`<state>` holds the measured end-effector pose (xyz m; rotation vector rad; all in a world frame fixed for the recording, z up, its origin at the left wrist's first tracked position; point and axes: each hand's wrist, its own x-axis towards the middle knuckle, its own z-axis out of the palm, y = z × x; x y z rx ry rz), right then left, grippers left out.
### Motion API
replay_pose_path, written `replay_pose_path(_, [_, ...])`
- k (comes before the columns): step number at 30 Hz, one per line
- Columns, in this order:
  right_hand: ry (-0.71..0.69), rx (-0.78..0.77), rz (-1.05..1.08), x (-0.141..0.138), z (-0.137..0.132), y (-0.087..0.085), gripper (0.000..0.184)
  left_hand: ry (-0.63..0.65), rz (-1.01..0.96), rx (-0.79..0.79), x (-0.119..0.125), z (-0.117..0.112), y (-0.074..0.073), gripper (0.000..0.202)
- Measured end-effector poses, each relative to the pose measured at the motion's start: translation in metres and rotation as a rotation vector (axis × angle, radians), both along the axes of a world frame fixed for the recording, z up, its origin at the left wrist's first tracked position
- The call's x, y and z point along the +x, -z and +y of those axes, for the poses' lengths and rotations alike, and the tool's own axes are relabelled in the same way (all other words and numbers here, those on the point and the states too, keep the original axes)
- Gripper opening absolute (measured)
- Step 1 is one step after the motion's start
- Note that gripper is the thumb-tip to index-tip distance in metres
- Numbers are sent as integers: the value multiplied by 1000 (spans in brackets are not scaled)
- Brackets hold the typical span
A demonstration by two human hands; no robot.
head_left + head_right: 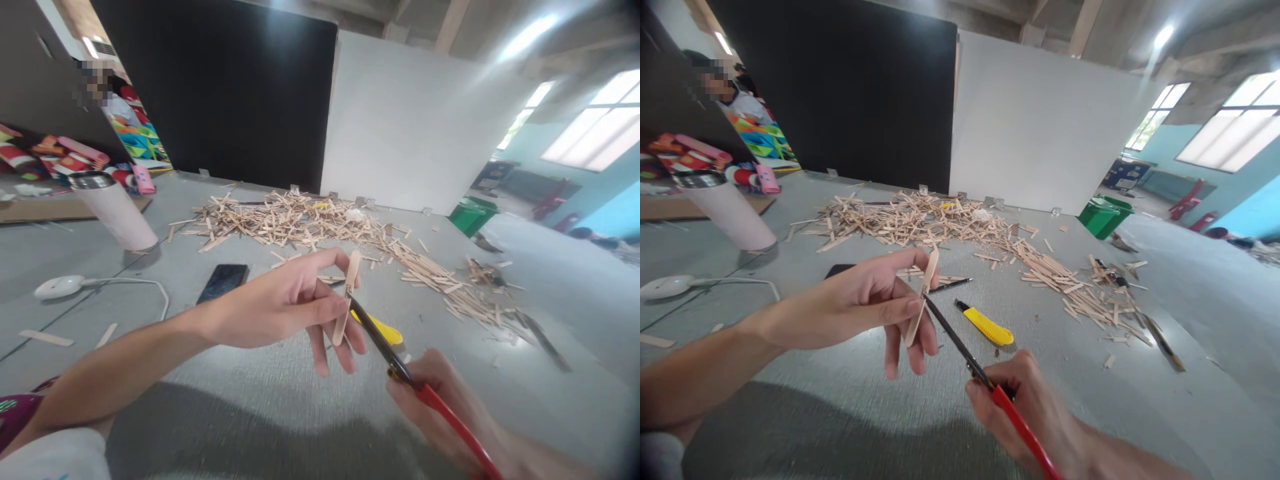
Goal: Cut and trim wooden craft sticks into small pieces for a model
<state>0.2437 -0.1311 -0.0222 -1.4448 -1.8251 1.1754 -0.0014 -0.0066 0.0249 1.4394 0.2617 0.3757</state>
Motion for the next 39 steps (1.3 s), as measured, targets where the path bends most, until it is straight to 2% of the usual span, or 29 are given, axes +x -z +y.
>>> replay_pose_path(4, [19,-54,52,-3,-5,-5,68,-51,12,142,0,-1,1,11])
replay_pose_path(8, [46,-174,71,5,-7,1,66,-167,72,355,1,-4,4,9])
replay_pose_path(13, [-65,-311,157,15,-7,6,77,-273,165,594,3,-3,7,7])
replay_pose_path(18, [8,-424,249,16,-7,10,75,-323,224,836,4,1,16,9])
replay_pose_path(22, [95,-475,371,19,0,22,73,-488,222,1046,1,3,22,8])
replay_pose_path(24, [139,-438,387,22,6,27,71,-520,200,983,-1,2,19,5])
replay_pose_path(27, [165,-406,366,27,12,31,68,-446,131,710,-3,0,11,7])
replay_pose_path(30, [70,-282,389,28,13,29,62,-386,85,516,-2,-2,4,10])
replay_pose_path(33, [0,-178,341,25,8,26,60,-368,93,453,1,-3,2,15])
replay_pose_path(36, [11,-183,253,22,2,23,63,-365,102,401,3,-6,3,12])
replay_pose_path(39, [-1,-192,197,21,-1,20,64,-300,90,328,5,-6,3,17])
